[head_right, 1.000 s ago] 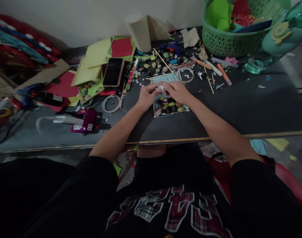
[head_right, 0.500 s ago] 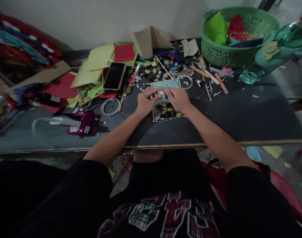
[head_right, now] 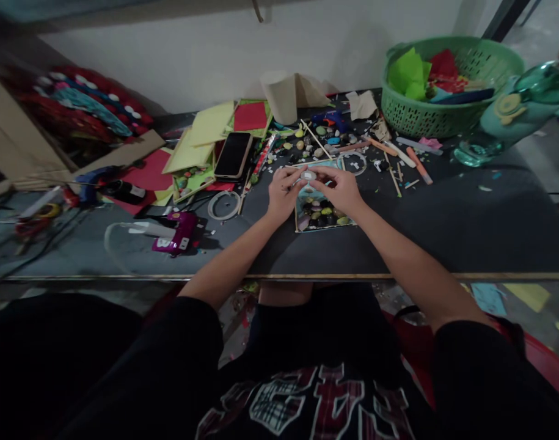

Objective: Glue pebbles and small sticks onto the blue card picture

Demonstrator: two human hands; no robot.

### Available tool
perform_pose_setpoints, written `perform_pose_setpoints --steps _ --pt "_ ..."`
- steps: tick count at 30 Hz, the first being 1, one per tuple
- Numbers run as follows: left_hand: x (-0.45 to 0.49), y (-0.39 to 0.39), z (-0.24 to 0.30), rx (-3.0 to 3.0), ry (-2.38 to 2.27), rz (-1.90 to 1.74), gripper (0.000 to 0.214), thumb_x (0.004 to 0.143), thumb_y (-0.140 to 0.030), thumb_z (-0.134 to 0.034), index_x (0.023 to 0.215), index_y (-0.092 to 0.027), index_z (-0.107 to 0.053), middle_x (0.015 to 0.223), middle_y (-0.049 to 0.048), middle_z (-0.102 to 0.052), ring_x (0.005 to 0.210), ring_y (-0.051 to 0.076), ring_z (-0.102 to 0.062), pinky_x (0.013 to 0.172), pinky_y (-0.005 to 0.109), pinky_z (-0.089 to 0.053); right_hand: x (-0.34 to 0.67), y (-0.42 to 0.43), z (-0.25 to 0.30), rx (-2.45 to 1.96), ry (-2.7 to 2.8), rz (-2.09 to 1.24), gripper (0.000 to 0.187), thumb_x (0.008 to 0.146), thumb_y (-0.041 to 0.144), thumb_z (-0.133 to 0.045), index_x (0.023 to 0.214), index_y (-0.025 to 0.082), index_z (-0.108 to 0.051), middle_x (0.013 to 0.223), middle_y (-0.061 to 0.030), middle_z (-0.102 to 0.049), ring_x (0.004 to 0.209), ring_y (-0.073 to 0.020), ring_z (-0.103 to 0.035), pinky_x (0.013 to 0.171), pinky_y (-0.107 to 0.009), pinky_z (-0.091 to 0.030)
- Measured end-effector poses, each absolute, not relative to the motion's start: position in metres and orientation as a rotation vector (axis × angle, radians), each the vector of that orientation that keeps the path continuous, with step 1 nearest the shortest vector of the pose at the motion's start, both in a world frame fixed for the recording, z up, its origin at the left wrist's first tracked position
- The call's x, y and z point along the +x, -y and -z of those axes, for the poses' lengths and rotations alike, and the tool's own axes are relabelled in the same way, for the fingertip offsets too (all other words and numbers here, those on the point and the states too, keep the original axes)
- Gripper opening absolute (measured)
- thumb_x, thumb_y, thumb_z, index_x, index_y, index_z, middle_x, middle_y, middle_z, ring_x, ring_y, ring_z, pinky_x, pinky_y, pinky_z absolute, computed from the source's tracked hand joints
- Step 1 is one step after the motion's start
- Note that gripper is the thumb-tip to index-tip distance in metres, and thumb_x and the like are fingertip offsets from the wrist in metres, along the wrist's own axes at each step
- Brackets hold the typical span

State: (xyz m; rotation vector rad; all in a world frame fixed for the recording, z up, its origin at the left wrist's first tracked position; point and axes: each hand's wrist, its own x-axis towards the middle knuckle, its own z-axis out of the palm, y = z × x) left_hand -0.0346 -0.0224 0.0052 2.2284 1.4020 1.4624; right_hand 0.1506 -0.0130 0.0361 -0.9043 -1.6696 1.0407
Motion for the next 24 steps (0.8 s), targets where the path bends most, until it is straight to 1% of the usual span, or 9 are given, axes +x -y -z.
perform_pose_setpoints --steps 3,6,9,11,13,16,20,22,24 --pt "-0.031 0.025 -0.009 2.270 -1.386 -1.354 0.058 0.100 -0.064 -0.031 0.132 -0.029 -0.064 0.110 0.0080 -0.072 0.102 0.021 -0.063 0.097 0.039 -0.048 0.152 0.011 -0.035 -0.929 1.656 -0.973 0.038 0.077 0.045 -0.074 0.106 0.022 -0.078 0.081 -0.0024 -0.072 0.067 -0.0144 -0.063 0.063 -0.031 -0.053" --pt "-0.026 0.028 -0.012 2.308 -1.437 -1.332 0.064 0.096 -0.070 -0.033 0.134 -0.025 -0.059 0.121 0.0110 -0.068 0.115 0.025 -0.060 0.106 0.043 -0.044 0.154 0.006 -0.030 -0.942 1.667 -0.889 0.037 0.078 0.046 -0.074 0.104 0.021 -0.078 0.083 -0.0036 -0.074 0.069 -0.0161 -0.066 0.064 -0.032 -0.054" --pt "-0.025 0.028 -0.011 2.317 -1.510 -1.336 0.062 0.094 -0.071 -0.038 0.127 -0.023 -0.061 0.127 0.0134 -0.065 0.124 0.028 -0.056 0.111 0.047 -0.040 0.155 0.002 -0.024 -0.960 1.690 -0.914 0.041 0.079 0.051 -0.072 0.107 0.022 -0.077 0.084 -0.0035 -0.075 0.068 -0.0161 -0.067 0.064 -0.032 -0.055" --pt "-0.026 0.026 -0.009 2.331 -1.507 -1.324 0.056 0.095 -0.068 -0.040 0.120 -0.024 -0.064 0.124 0.0131 -0.066 0.122 0.028 -0.056 0.110 0.047 -0.041 0.156 0.001 -0.023 -0.963 1.705 -0.948 0.042 0.080 0.054 -0.071 0.107 0.022 -0.077 0.084 -0.0034 -0.075 0.068 -0.0161 -0.067 0.064 -0.032 -0.056" --pt "-0.026 0.023 -0.007 2.338 -1.495 -1.318 0.049 0.097 -0.064 -0.041 0.113 -0.024 -0.065 0.117 0.0117 -0.068 0.117 0.027 -0.059 0.107 0.047 -0.043 0.157 0.002 -0.024 -0.960 1.726 -0.955 0.042 0.081 0.055 -0.070 0.106 0.022 -0.077 0.086 -0.0039 -0.075 0.074 -0.0171 -0.069 0.066 -0.032 -0.057" --pt "-0.027 0.021 -0.007 2.345 -1.463 -1.313 0.043 0.098 -0.060 -0.044 0.105 -0.023 -0.065 0.109 0.0100 -0.071 0.110 0.026 -0.062 0.102 0.044 -0.047 0.159 0.005 -0.030 -0.975 1.783 -0.902 0.040 0.083 0.052 -0.068 0.107 0.021 -0.077 0.089 -0.0048 -0.076 0.082 -0.0192 -0.072 0.072 -0.033 -0.058" --pt "-0.026 0.022 -0.009 2.368 -1.400 -1.285 0.040 0.098 -0.058 -0.047 0.105 -0.022 -0.065 0.107 0.0093 -0.072 0.106 0.024 -0.063 0.098 0.041 -0.050 0.163 0.008 -0.036 -0.983 1.837 -0.830 0.040 0.084 0.049 -0.069 0.109 0.019 -0.077 0.096 -0.0081 -0.078 0.092 -0.0243 -0.074 0.079 -0.038 -0.059" --pt "-0.026 0.023 -0.010 2.382 -1.400 -1.293 0.040 0.098 -0.058 -0.047 0.106 -0.023 -0.064 0.108 0.0094 -0.072 0.107 0.024 -0.063 0.098 0.042 -0.050 0.164 0.009 -0.038 -0.982 1.834 -0.836 0.040 0.083 0.049 -0.069 0.109 0.019 -0.077 0.096 -0.0088 -0.078 0.094 -0.0259 -0.075 0.078 -0.038 -0.059" --pt "-0.026 0.023 -0.010 2.407 -1.397 -1.327 0.041 0.098 -0.059 -0.046 0.105 -0.023 -0.064 0.108 0.0093 -0.072 0.106 0.024 -0.064 0.098 0.042 -0.050 0.163 0.010 -0.039 -0.994 1.841 -0.841 0.039 0.083 0.049 -0.069 0.107 0.020 -0.077 0.094 -0.0083 -0.079 0.091 -0.0257 -0.075 0.074 -0.038 -0.059"
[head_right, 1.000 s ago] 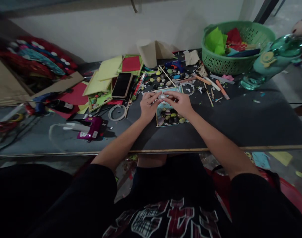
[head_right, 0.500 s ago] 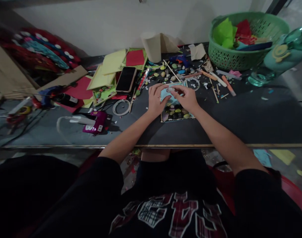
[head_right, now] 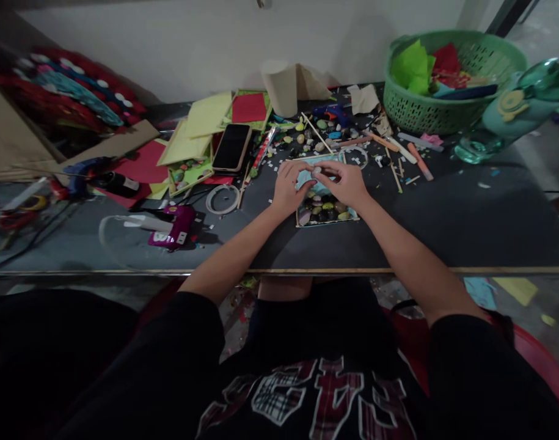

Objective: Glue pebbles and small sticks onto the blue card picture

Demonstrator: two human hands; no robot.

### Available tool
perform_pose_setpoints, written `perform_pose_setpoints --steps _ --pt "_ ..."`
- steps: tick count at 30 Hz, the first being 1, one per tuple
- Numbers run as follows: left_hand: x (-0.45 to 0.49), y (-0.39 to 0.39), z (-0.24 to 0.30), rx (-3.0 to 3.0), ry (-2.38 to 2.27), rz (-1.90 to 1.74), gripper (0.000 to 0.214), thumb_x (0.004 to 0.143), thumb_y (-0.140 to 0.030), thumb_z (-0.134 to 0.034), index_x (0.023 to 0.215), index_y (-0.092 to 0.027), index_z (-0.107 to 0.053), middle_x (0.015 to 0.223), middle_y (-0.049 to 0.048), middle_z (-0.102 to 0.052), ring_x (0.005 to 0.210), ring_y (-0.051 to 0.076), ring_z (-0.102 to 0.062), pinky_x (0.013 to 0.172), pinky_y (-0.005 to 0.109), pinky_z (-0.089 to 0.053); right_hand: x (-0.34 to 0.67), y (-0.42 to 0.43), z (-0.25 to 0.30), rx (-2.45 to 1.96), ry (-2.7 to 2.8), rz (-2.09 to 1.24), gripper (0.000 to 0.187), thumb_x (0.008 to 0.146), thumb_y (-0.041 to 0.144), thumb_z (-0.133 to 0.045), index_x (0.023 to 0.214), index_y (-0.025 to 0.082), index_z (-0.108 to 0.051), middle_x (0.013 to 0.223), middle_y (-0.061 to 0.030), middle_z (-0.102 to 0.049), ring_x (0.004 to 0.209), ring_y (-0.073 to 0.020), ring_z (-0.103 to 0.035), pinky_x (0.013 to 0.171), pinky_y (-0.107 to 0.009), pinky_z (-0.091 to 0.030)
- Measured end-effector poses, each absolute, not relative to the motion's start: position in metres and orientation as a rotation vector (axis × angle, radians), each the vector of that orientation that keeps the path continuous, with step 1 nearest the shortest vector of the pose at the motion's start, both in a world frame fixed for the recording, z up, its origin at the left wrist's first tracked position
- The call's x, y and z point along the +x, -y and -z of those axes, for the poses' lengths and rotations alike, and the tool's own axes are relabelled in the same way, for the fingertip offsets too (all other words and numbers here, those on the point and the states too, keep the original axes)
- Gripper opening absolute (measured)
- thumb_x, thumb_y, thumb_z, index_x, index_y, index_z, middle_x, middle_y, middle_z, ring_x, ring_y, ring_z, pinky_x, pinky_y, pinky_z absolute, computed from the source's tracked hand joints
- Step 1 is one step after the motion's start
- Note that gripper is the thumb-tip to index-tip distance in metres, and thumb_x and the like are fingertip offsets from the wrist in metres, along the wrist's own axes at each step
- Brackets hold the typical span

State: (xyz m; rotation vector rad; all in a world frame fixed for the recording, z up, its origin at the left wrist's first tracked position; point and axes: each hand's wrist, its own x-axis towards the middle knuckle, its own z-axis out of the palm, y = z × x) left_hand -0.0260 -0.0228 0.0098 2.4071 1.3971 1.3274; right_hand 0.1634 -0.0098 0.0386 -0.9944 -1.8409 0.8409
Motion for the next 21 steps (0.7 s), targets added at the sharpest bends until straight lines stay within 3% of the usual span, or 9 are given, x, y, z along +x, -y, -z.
perform_pose_setpoints --steps 6,14,21 --pt "-0.0263 0.0235 -0.0086 2.443 -1.319 -1.435 0.040 0.100 -0.057 -0.043 0.100 -0.022 -0.061 0.103 0.0088 -0.071 0.101 0.023 -0.064 0.093 0.039 -0.051 0.1610 0.0125 -0.0406 -1.001 1.839 -0.841 0.041 0.082 0.052 -0.069 0.104 0.018 -0.077 0.087 -0.0078 -0.078 0.081 -0.0218 -0.073 0.067 -0.034 -0.056" --pt "-0.0285 0.0201 -0.0027 2.491 -1.336 -1.410 0.037 0.102 -0.055 -0.040 0.099 -0.021 -0.056 0.101 0.0083 -0.068 0.100 0.023 -0.063 0.094 0.040 -0.049 0.1616 0.0139 -0.0400 -0.928 1.921 -0.724 0.040 0.083 0.046 -0.068 0.108 0.017 -0.078 0.089 -0.0072 -0.079 0.081 -0.0210 -0.074 0.071 -0.033 -0.060" --pt "-0.0295 0.0180 -0.0009 2.567 -1.293 -1.412 0.033 0.103 -0.051 -0.039 0.100 -0.021 -0.054 0.102 0.0082 -0.067 0.101 0.023 -0.063 0.094 0.041 -0.049 0.1632 0.0119 -0.0394 -0.929 2.000 -0.663 0.044 0.083 0.053 -0.068 0.107 0.018 -0.078 0.092 -0.0067 -0.079 0.082 -0.0210 -0.075 0.070 -0.031 -0.060"
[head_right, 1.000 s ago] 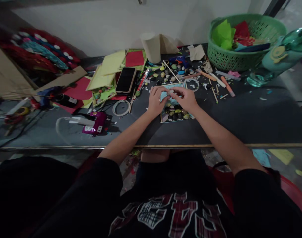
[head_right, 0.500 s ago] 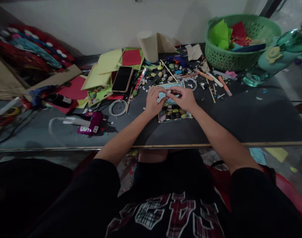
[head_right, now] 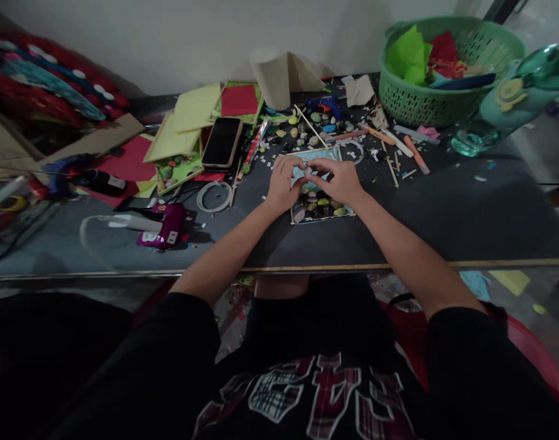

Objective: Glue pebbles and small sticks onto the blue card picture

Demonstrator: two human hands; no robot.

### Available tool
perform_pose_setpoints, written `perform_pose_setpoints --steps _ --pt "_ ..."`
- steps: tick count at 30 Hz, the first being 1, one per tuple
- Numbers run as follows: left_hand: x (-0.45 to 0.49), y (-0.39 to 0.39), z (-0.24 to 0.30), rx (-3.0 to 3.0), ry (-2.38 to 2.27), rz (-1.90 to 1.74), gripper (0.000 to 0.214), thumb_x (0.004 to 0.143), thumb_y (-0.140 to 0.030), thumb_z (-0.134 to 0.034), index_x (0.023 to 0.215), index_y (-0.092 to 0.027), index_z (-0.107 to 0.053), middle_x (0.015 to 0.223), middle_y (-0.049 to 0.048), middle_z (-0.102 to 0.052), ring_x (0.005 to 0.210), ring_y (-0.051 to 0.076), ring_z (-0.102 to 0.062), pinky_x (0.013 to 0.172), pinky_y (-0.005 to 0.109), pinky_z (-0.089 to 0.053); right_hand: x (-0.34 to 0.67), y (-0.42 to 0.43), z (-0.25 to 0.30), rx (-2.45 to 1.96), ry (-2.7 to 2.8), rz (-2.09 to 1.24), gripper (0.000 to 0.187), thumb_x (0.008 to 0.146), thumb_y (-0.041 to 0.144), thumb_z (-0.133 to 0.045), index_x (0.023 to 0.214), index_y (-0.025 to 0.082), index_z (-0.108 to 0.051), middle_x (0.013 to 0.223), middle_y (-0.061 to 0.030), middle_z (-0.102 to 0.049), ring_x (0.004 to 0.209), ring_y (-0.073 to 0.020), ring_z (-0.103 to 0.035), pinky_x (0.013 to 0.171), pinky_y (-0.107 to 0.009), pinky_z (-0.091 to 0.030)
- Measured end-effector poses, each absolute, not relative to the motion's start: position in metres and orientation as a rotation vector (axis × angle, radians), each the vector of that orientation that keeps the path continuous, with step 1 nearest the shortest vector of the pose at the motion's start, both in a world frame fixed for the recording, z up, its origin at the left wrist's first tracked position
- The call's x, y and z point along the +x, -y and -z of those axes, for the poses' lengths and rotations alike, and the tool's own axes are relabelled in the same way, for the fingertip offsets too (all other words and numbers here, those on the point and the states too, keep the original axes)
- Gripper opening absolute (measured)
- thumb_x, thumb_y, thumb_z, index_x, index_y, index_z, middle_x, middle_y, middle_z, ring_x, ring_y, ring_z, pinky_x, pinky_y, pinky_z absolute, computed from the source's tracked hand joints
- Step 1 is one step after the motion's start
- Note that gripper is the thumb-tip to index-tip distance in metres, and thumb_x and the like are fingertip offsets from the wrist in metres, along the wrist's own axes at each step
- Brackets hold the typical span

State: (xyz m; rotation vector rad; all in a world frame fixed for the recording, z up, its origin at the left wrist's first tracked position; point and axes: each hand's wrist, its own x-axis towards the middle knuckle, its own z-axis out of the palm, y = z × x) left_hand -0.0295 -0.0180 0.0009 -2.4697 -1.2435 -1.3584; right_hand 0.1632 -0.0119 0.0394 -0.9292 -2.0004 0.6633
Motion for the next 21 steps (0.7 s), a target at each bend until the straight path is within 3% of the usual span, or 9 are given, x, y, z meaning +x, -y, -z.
perform_pose_setpoints --steps 21 --pt "-0.0324 0.0155 -0.0043 -2.492 1.171 1.394 0.035 0.102 -0.053 -0.041 0.097 -0.022 -0.056 0.097 0.0068 -0.069 0.097 0.022 -0.064 0.089 0.039 -0.050 0.1636 0.0097 -0.0376 -0.887 2.012 -0.697 0.046 0.087 0.059 -0.064 0.104 0.019 -0.076 0.098 -0.0075 -0.078 0.089 -0.0228 -0.074 0.079 -0.035 -0.060"
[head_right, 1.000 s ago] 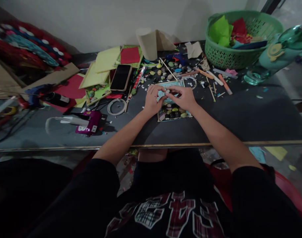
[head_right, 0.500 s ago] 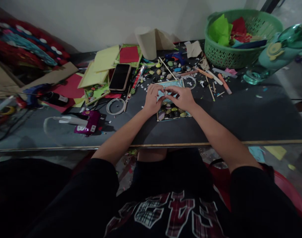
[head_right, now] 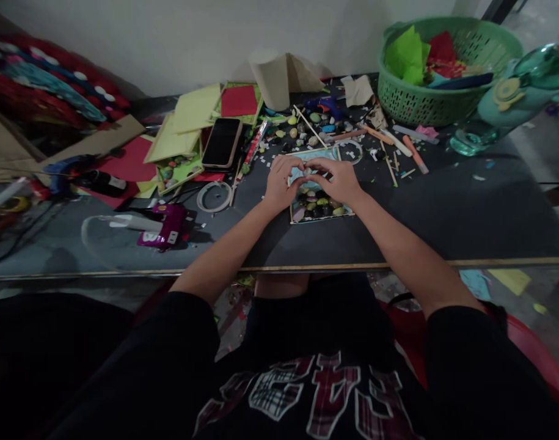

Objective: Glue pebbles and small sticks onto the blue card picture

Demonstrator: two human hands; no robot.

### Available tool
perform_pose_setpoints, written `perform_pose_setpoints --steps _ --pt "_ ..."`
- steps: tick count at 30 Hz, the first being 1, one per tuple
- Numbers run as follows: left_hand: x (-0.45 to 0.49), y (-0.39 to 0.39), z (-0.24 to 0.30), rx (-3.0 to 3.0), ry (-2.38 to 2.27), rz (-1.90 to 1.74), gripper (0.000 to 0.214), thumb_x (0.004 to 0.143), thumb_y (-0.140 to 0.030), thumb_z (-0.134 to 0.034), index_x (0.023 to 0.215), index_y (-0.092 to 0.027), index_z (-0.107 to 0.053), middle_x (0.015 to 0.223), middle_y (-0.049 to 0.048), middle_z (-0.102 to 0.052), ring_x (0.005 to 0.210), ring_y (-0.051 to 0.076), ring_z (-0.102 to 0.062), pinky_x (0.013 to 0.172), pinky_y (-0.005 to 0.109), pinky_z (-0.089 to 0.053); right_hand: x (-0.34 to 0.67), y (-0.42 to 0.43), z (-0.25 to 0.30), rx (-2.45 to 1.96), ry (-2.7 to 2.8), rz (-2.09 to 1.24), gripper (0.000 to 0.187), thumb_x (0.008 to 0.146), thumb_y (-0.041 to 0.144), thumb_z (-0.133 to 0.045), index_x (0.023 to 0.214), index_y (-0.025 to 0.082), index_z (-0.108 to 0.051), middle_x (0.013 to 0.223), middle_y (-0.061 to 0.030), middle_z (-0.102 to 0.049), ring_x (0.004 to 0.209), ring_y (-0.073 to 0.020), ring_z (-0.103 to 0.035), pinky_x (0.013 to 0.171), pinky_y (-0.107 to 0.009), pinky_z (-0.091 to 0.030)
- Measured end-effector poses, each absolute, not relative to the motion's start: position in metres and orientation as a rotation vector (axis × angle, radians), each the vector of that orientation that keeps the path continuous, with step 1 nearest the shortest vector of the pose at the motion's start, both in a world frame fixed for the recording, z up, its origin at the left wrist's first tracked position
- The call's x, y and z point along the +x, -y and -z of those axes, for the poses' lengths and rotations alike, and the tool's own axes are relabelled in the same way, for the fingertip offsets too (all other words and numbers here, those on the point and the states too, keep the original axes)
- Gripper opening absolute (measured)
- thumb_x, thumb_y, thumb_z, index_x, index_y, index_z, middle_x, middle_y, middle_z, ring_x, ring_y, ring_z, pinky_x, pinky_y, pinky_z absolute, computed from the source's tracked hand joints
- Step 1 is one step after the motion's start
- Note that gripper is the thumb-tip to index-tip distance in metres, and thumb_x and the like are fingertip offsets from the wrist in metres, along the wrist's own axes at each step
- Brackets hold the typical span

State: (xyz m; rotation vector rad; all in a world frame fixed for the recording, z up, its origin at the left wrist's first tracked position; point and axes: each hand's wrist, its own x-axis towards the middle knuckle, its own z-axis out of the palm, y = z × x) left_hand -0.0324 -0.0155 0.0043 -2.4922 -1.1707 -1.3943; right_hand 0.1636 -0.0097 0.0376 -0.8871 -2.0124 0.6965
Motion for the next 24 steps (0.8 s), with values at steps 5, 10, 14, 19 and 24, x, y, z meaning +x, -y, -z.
perform_pose_setpoints --steps 5,10,14,19,24 --pt "-0.0327 0.0147 -0.0027 -2.451 1.128 1.413 0.035 0.102 -0.053 -0.041 0.096 -0.022 -0.056 0.096 0.0066 -0.068 0.098 0.022 -0.064 0.091 0.040 -0.050 0.1629 0.0100 -0.0333 -0.831 2.019 -0.728 0.042 0.089 0.055 -0.063 0.108 0.019 -0.072 0.102 -0.0085 -0.076 0.099 -0.0249 -0.074 0.090 -0.040 -0.059" --pt "-0.0308 0.0181 -0.0044 -2.429 1.118 1.421 0.035 0.103 -0.049 -0.039 0.088 -0.022 -0.055 0.100 0.0069 -0.068 0.101 0.021 -0.063 0.093 0.042 -0.050 0.1604 0.0109 -0.0310 -0.787 2.005 -0.751 0.047 0.091 0.061 -0.058 0.111 0.019 -0.064 0.093 -0.0061 -0.074 0.086 -0.0216 -0.073 0.082 -0.037 -0.060" --pt "-0.0290 0.0196 -0.0042 -2.362 1.164 1.492 0.033 0.103 -0.052 -0.041 0.096 -0.022 -0.053 0.102 0.0079 -0.068 0.101 0.021 -0.064 0.092 0.041 -0.051 0.1595 0.0087 -0.0282 -0.785 1.968 -0.830 0.051 0.090 0.066 -0.057 0.111 0.019 -0.060 0.093 -0.0050 -0.074 0.077 -0.0182 -0.072 0.075 -0.034 -0.060" --pt "-0.0289 0.0200 -0.0022 -2.382 1.151 1.556 0.027 0.103 -0.048 -0.041 0.101 -0.023 -0.050 0.095 0.0069 -0.068 0.092 0.020 -0.065 0.086 0.038 -0.053 0.1585 0.0103 -0.0297 -0.774 1.981 -0.819 0.046 0.091 0.059 -0.059 0.112 0.018 -0.060 0.102 -0.0081 -0.073 0.090 -0.0209 -0.073 0.084 -0.036 -0.059" --pt "-0.0301 0.0199 0.0007 -2.396 1.233 1.489 0.029 0.103 -0.050 -0.040 0.101 -0.023 -0.051 0.095 0.0072 -0.068 0.094 0.022 -0.065 0.089 0.041 -0.052 0.1585 0.0132 -0.0328 -0.845 2.003 -0.865 0.047 0.093 0.059 -0.055 0.117 0.020 -0.060 0.107 -0.0087 -0.072 0.090 -0.0207 -0.072 0.082 -0.036 -0.059"
